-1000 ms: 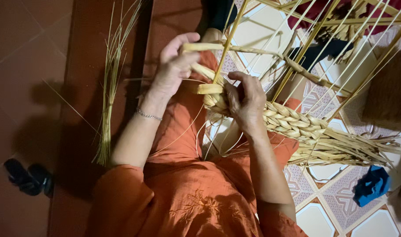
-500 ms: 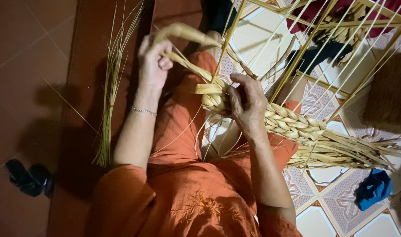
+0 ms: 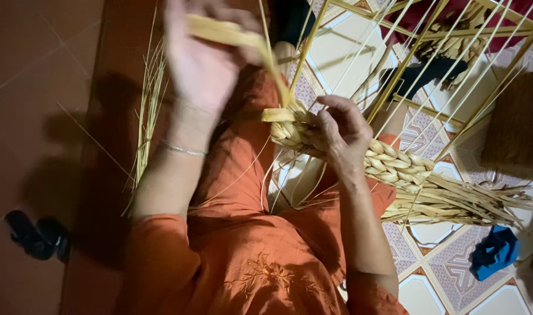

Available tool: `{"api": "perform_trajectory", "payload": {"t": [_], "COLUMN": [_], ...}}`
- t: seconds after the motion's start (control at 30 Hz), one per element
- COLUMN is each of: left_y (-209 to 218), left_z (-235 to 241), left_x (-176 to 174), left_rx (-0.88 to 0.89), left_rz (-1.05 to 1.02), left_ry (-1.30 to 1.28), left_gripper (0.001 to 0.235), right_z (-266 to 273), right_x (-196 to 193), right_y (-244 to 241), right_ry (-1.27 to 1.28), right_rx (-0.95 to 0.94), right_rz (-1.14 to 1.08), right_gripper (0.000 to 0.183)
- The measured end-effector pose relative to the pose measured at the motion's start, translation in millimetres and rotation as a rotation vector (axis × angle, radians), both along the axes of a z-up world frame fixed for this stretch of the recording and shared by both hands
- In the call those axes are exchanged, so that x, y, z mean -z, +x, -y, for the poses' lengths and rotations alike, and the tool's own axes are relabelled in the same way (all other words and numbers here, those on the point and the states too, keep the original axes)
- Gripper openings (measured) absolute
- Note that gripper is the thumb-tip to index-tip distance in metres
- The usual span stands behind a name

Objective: The person weaves dried palm leaves into a braided structure by hand, interlacing strands over and under a vertical frame. The person continues the braiding pattern along the length of the frame, adjusting and tightening the weave as they progress.

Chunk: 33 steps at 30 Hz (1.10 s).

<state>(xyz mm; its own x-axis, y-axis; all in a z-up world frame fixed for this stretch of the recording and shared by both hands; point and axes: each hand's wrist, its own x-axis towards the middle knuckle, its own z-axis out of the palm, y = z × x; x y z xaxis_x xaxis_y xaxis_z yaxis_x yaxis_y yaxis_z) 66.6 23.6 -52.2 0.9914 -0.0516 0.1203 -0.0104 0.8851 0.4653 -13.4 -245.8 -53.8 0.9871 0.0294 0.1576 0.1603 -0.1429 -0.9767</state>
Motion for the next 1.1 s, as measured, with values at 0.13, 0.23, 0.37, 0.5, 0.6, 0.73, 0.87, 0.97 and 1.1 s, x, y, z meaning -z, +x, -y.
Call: {"api": "perform_trajectory", "payload": {"t": [0.13,0.23,0.37,0.5,0.6,0.73,0.87,0.97,1.1], "left_y": [-32.0,-44.8,-63.9,-93.2,-98.6,-96.2,-80.0,-47.7,-26.6], "left_z": [74.6,68.2,21.7,24.6,40.7,49.0,61.0,73.3,76.5], "left_x": [-31.0,-11.6,40.8,84.9,96.8,81.8,66.5,69.5,83.6], "left_rx": [0.201,0.148,-0.019,0.340,0.158,-0.196,-0.409,-0.619,-0.752], "left_rz": [0.301,0.329,0.296,-0.048,0.220,0.417,0.395,0.698,0.820], "left_ry": [0.314,0.597,0.965,1.659,1.760,1.688,1.493,1.499,1.492], "left_gripper": [0.040,0.027,0.013,0.042,0.052,0.069,0.039,0.011,0.008], "right_z": [-6.5,-3.2,14.3,18.8,20.6,37.4,45.6,46.2,49.3], "right_x": [-19.3,-13.2,-8.8,-1.1,1.1,1.2,3.9,5.3,10.5], "right_y": [9.1,17.7,14.2,8.6,-1.5,-12.8,-24.1,-29.8,-32.7], "right_ry": [-0.295,-0.156,0.223,0.576,0.668,0.582,0.487,0.489,0.524], "right_rx": [-0.151,-0.210,-0.124,-0.066,-0.046,-0.027,-0.008,0.028,0.037], "right_rz": [0.181,0.172,-0.090,-0.146,-0.085,0.064,0.086,0.061,0.045], "right_gripper": [0.047,0.045,0.028,0.021,0.021,0.021,0.020,0.020,0.020]}}
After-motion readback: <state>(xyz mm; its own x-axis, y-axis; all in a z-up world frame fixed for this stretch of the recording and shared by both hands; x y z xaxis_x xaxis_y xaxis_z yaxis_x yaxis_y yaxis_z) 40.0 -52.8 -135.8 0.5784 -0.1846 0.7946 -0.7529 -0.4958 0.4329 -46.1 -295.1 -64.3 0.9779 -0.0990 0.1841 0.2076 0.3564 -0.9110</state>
